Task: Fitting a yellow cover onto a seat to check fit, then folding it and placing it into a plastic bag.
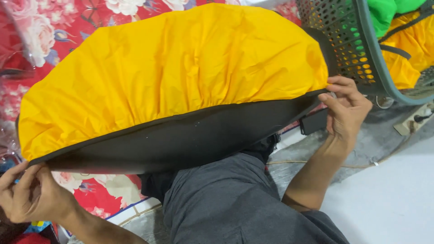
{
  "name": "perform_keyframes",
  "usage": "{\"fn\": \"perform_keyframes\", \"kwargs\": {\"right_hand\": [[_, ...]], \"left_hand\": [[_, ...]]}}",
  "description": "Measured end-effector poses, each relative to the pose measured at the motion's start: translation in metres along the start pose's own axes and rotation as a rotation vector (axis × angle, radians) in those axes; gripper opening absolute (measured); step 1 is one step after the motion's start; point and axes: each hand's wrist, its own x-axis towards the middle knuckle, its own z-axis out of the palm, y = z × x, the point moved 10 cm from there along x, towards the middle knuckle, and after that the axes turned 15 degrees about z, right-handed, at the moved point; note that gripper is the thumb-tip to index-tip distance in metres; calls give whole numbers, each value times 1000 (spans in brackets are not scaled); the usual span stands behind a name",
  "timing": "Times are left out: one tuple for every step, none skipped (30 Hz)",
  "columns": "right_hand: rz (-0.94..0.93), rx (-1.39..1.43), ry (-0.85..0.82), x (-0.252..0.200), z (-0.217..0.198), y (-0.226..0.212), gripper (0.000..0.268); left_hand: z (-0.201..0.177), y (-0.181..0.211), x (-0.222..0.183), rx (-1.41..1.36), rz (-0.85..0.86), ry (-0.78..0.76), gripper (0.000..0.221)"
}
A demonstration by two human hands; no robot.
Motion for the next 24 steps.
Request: {"fn": "perform_keyframes", "kwargs": {"right_hand": [[22, 14, -38, 3, 2, 7, 26], [45, 29, -76, 5, 4, 13, 25], [47, 31, -75, 4, 7, 10, 25], [106, 51, -40, 3, 7, 12, 23], [164, 75, -14, 4, 12, 14, 22], [164, 80, -24, 7, 7, 23, 22], [222, 133, 21, 9, -2, 38, 24], [280, 185, 67, 11, -9, 54, 25], [284, 194, 49, 10, -7, 49, 25], [346, 216, 69, 7, -8, 50, 23], [407, 238, 88, 4, -8, 50, 22], [411, 247, 70, 2, -6, 47, 22], [448, 194, 103, -1, -9, 48, 16], [485, 140, 135, -4, -13, 49, 13], [487, 145, 116, -4, -12, 50, 13], [496, 115, 129, -5, -14, 52, 16], [503, 84, 144, -5, -17, 53, 20], [502, 88, 126, -5, -16, 55, 20], [457, 34, 109, -5, -16, 52, 20], [412, -20, 92, -4, -16, 49, 20], [413, -19, 83, -5, -14, 50, 20], [392, -73, 81, -5, -14, 48, 20], [368, -126, 84, -5, -15, 46, 20], [367, -126, 79, -5, -14, 45, 20]], "left_hand": [[1, -4, -4, -3, -18, -22, 26], [1, -8, -7, -6, -37, -44, 27], [4, -6, -6, -5, -35, -46, 27], [3, -4, -5, -23, -37, -16, 24], [-1, -3, -4, -30, -40, 18, 22], [3, -3, -5, -19, -40, 20, 22], [2, -9, -9, -84, -104, 53, 25], [2, -16, -14, -153, -168, 86, 28], [5, -13, -15, -132, -165, 87, 28], [2, -18, -21, -167, -246, 179, 29], [-1, -24, -28, -203, -326, 273, 35], [-2, -19, -25, -183, -321, 277, 35], [-1, -21, -27, -148, -407, 266, 31], [0, -22, -31, -114, -493, 258, 27], [-2, -21, -30, -95, -491, 265, 27], [0, -18, -27, -97, -476, 215, 18], [4, -16, -24, -101, -463, 166, 16], [1, -12, -20, -85, -462, 174, 16], [4, -13, -20, -176, -528, 174, 14], [9, -13, -20, -268, -593, 174, 13], [7, -13, -18, -259, -594, 177, 13], [6, -16, -20, -279, -652, 202, 12], [8, -18, -23, -304, -708, 227, 13], [5, -23, -28, -300, -709, 231, 13]]}}
